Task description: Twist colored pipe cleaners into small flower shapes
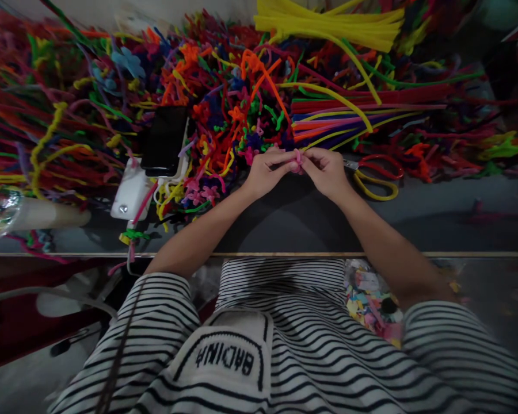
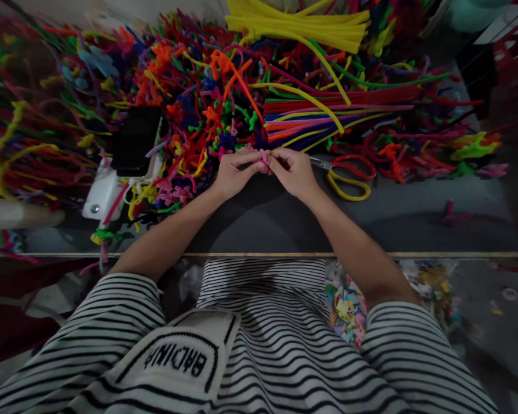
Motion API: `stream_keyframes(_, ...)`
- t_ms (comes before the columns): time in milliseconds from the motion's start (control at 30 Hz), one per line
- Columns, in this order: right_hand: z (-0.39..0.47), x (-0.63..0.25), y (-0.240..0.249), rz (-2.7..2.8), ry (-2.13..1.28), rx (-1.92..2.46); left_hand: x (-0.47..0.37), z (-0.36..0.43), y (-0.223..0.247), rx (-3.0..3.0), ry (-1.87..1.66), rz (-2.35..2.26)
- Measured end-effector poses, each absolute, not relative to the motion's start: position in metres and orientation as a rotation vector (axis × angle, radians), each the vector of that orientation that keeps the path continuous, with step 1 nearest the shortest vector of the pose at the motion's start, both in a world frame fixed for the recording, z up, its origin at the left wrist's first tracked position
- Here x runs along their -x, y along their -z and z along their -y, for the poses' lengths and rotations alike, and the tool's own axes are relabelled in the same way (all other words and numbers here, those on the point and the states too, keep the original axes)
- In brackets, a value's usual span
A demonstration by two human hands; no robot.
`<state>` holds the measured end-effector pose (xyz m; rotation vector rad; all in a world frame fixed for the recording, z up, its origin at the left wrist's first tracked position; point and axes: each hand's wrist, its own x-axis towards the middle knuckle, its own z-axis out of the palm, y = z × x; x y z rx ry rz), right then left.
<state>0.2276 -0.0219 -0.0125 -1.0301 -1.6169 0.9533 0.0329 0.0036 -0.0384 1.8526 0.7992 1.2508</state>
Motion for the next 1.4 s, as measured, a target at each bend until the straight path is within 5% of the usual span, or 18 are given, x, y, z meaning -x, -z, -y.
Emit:
stream_keyframes(1000,0.004,-0.237,0.016,1.318,-1.556,1.098,-0.029,0.0,0.036,-2.309,-1.292,-1.19)
stream_keyframes(1400,0.009,-0.239,0.007,1.447,-1.841,1.02,-0.012,-0.004,0.042,-2.658,-1.072,-0.874)
